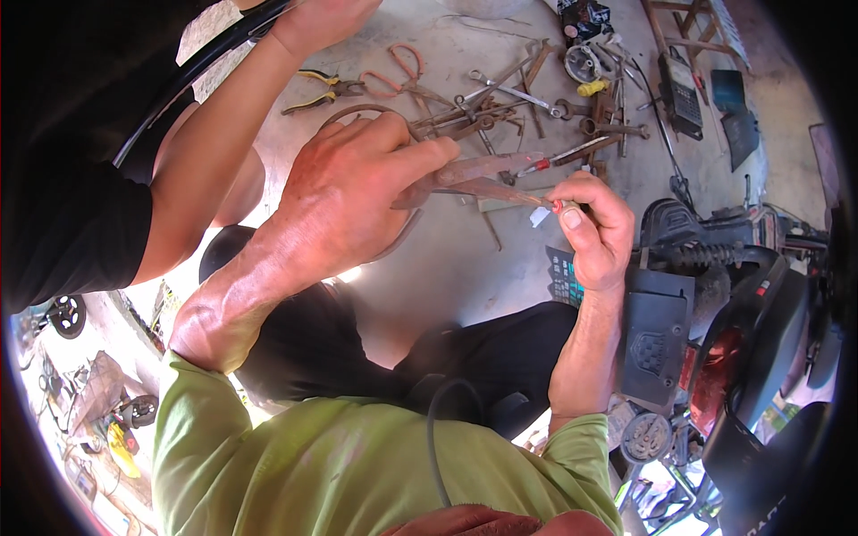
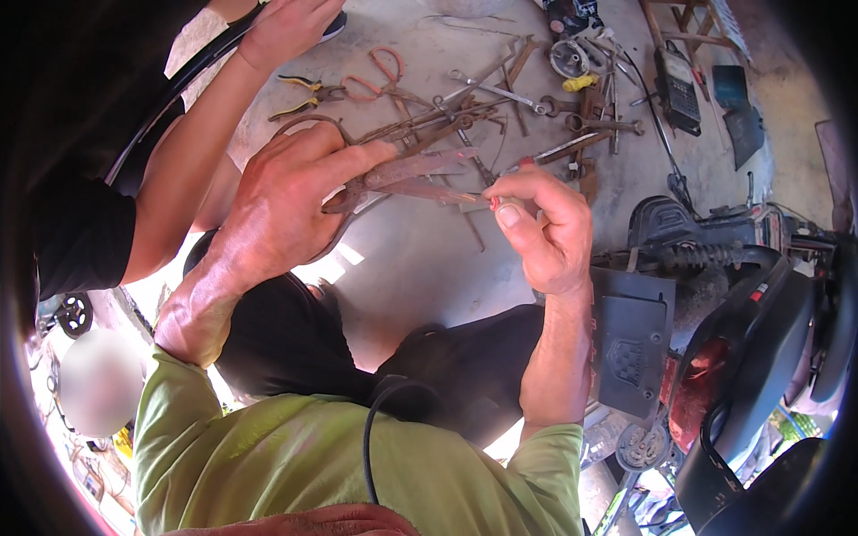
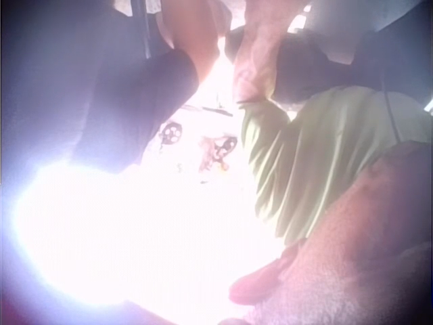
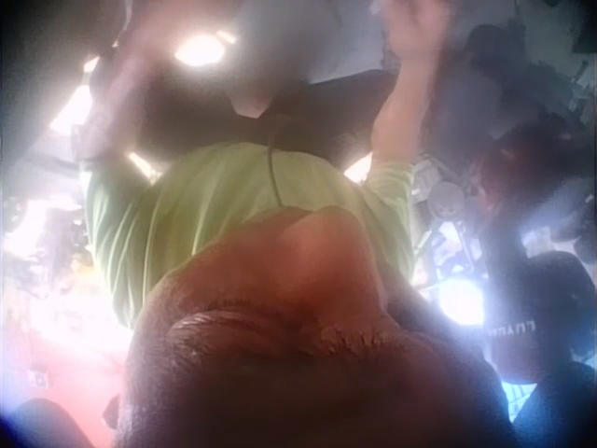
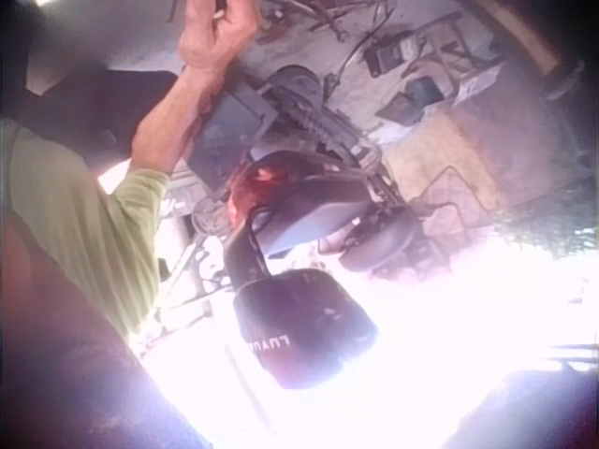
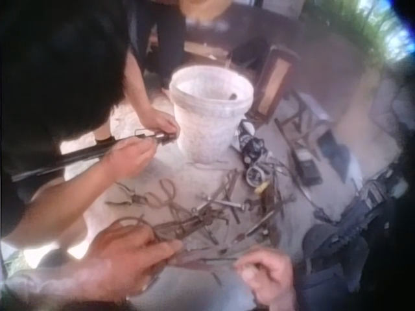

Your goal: The person uses shears to cut and trim a small component, then inserts it into a bicycle pump handle and secures it.

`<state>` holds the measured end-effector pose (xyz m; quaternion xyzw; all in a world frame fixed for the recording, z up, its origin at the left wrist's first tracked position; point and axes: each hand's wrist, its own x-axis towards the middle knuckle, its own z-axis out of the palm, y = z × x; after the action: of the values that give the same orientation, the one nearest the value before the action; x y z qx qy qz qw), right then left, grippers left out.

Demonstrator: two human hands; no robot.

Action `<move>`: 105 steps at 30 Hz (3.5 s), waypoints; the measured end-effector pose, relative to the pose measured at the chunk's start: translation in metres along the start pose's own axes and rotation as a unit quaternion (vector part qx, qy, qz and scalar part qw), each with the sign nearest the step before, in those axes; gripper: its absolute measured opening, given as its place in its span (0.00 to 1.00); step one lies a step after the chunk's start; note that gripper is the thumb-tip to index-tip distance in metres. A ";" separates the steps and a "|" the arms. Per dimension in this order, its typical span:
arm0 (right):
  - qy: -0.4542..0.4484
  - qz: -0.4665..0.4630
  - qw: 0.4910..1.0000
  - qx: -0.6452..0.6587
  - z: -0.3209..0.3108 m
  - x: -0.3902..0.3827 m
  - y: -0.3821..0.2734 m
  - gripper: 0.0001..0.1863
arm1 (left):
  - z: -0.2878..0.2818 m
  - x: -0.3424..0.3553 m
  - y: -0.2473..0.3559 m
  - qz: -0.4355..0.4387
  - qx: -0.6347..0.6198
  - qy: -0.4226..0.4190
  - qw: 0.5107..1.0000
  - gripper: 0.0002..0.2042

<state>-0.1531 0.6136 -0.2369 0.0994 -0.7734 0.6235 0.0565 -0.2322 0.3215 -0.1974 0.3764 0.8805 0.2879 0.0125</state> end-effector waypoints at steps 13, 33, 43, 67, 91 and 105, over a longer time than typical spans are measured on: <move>0.034 -0.081 0.990 -0.112 0.002 0.006 0.004 0.12 | -0.002 -0.001 -0.005 -0.089 -0.096 -0.110 0.985 0.24; -0.038 0.041 0.990 0.128 0.008 -0.006 0.004 0.17 | 0.002 0.007 -0.004 -0.002 -0.121 -0.014 0.993 0.25; 0.004 0.017 0.991 0.132 0.003 -0.006 0.003 0.20 | -0.002 0.006 -0.001 -0.017 -0.054 -0.015 0.998 0.25; -0.020 -0.030 0.999 -0.025 -0.003 0.006 0.003 0.14 | -0.005 0.007 -0.004 -0.005 0.028 -0.018 0.999 0.22; -0.007 0.055 0.977 0.208 0.012 -0.008 0.017 0.19 | 0.007 0.010 0.001 -0.024 -0.248 -0.062 0.967 0.26; -0.013 0.021 0.978 0.207 0.008 -0.003 0.011 0.14 | 0.021 0.005 -0.014 -0.060 -0.187 -0.051 0.979 0.25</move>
<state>-0.1526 0.6084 -0.2502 0.1010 -0.6304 0.7696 0.0113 -0.2400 0.3280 -0.2210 0.3282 0.8304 0.4262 0.1449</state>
